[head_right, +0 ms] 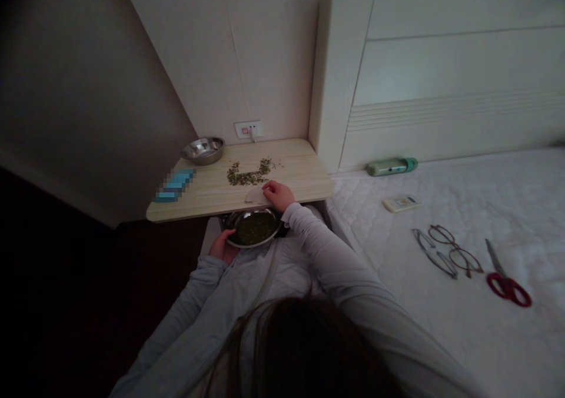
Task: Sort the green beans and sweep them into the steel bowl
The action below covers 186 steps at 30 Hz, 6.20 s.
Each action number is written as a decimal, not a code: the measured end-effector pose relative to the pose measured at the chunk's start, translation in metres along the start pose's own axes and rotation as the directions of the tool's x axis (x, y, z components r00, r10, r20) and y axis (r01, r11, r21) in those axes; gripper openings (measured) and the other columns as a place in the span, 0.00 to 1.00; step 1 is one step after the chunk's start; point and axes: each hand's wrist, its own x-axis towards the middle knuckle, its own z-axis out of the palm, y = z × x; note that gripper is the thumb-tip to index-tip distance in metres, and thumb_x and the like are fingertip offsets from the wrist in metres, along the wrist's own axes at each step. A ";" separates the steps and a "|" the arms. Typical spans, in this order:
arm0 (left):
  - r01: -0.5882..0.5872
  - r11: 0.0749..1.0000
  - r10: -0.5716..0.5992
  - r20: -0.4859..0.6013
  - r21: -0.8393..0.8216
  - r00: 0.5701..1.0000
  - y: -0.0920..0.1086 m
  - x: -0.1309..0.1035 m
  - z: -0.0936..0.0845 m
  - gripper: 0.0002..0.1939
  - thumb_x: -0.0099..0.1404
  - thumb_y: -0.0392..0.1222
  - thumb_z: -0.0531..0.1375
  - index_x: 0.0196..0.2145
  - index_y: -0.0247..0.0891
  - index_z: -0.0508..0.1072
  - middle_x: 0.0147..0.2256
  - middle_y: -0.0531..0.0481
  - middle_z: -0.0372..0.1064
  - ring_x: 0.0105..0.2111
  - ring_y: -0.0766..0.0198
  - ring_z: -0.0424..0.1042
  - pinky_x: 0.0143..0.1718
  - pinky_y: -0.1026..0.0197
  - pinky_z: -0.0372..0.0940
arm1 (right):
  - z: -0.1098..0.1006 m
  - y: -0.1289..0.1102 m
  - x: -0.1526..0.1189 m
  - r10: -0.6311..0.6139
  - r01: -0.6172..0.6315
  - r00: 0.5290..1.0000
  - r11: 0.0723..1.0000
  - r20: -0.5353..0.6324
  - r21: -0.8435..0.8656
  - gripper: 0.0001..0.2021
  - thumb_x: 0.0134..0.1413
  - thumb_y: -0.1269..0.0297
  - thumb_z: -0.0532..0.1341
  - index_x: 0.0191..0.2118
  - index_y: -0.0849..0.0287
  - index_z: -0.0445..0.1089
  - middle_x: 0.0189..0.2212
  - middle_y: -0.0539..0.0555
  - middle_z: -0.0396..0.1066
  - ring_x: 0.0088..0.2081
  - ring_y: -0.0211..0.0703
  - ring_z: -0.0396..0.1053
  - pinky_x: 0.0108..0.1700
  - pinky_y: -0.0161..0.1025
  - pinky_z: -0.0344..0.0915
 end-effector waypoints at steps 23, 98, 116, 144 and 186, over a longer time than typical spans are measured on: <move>0.018 1.000 -0.019 0.023 0.020 1.000 0.000 0.001 -0.003 0.13 0.48 0.32 0.50 0.32 0.32 0.69 0.28 0.49 0.71 0.37 0.60 0.66 0.41 0.58 0.60 | 0.000 0.001 -0.001 -0.017 0.017 1.000 0.999 -0.009 -0.040 0.12 0.39 0.63 0.50 0.31 0.59 0.64 0.19 0.46 0.62 0.23 0.32 0.57 0.26 0.30 0.52; 0.003 1.000 -0.002 0.046 -0.014 0.999 -0.001 0.004 -0.006 0.13 0.48 0.31 0.51 0.32 0.32 0.69 0.28 0.49 0.71 0.38 0.60 0.65 0.42 0.58 0.59 | 0.001 -0.001 -0.002 -0.022 0.020 1.000 0.996 -0.016 -0.083 0.12 0.40 0.62 0.49 0.32 0.58 0.64 0.20 0.47 0.63 0.23 0.32 0.58 0.27 0.31 0.53; 0.004 1.000 -0.004 0.061 -0.002 0.998 0.000 -0.003 0.003 0.12 0.50 0.36 0.50 0.32 0.34 0.69 0.30 0.49 0.71 0.42 0.60 0.62 0.45 0.59 0.56 | 0.001 0.000 -0.001 -0.017 0.016 1.000 0.996 -0.012 -0.090 0.13 0.40 0.61 0.49 0.32 0.58 0.64 0.20 0.47 0.63 0.24 0.32 0.57 0.29 0.32 0.54; 0.009 1.000 -0.010 0.038 0.002 0.999 0.000 -0.002 0.000 0.17 0.48 0.32 0.50 0.37 0.32 0.67 0.29 0.49 0.71 0.40 0.59 0.64 0.43 0.57 0.58 | -0.003 0.000 0.001 0.027 -0.027 1.000 0.998 0.008 0.064 0.12 0.39 0.64 0.49 0.31 0.60 0.64 0.18 0.46 0.63 0.22 0.31 0.57 0.27 0.30 0.53; 0.056 0.998 -0.057 0.045 0.023 0.997 0.000 0.001 -0.004 0.17 0.46 0.30 0.49 0.35 0.33 0.67 0.28 0.49 0.71 0.39 0.59 0.65 0.42 0.56 0.59 | -0.004 -0.002 0.004 0.048 -0.047 0.999 0.996 -0.013 0.082 0.12 0.39 0.64 0.49 0.32 0.60 0.64 0.18 0.46 0.63 0.21 0.31 0.57 0.26 0.30 0.54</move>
